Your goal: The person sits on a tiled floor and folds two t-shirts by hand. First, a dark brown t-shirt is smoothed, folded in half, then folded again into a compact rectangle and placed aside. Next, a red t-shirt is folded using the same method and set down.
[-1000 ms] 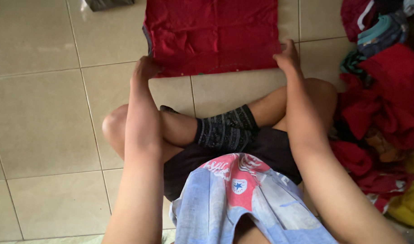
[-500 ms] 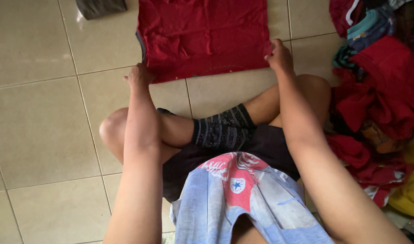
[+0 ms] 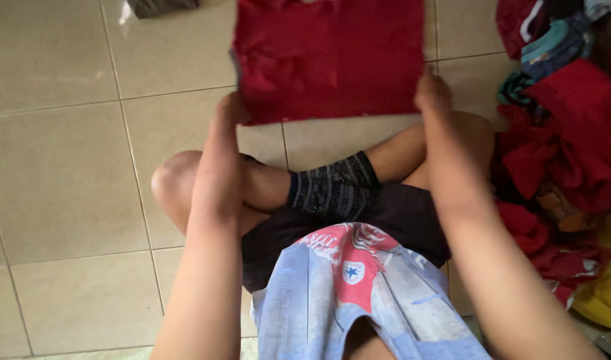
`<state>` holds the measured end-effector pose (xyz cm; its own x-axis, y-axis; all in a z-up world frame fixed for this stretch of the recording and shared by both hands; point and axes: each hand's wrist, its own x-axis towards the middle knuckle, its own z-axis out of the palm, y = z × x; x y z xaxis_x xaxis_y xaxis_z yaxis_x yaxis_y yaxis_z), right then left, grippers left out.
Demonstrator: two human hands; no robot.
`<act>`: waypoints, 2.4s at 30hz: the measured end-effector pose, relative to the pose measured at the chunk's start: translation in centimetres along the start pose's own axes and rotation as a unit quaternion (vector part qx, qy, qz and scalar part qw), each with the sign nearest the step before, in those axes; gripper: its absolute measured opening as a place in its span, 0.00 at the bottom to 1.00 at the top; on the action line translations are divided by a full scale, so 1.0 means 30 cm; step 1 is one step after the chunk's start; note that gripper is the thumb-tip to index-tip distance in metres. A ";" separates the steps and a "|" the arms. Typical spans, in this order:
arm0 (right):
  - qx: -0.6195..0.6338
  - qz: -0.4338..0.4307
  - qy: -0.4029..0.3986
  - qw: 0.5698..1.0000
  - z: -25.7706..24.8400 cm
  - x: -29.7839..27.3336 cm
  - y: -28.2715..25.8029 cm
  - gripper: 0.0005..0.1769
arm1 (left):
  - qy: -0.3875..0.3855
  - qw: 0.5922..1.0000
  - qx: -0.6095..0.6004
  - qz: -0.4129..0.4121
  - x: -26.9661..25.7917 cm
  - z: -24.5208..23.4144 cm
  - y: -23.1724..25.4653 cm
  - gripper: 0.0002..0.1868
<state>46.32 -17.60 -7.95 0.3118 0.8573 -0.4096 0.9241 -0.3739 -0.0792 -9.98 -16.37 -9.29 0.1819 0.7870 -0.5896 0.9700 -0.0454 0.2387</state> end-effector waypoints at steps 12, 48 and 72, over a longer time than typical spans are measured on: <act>0.148 -0.325 0.238 0.903 -0.051 -0.184 -0.537 0.04 | 0.109 0.988 -0.022 -0.107 0.053 0.115 -0.005 0.35; 0.235 -0.475 0.061 0.846 0.022 -0.397 -0.870 0.09 | 0.033 0.799 -0.593 -0.098 0.179 0.130 -0.015 0.22; 0.336 -0.229 0.084 0.910 0.242 -0.412 -0.837 0.14 | 0.278 0.915 -0.292 -0.016 0.014 0.037 0.091 0.28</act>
<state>17.66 -21.39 -7.49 0.0102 0.9985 -0.0544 0.6388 -0.0484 -0.7678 -7.07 -16.84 -9.75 -0.1124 0.9808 -0.1591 0.6928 0.1921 0.6951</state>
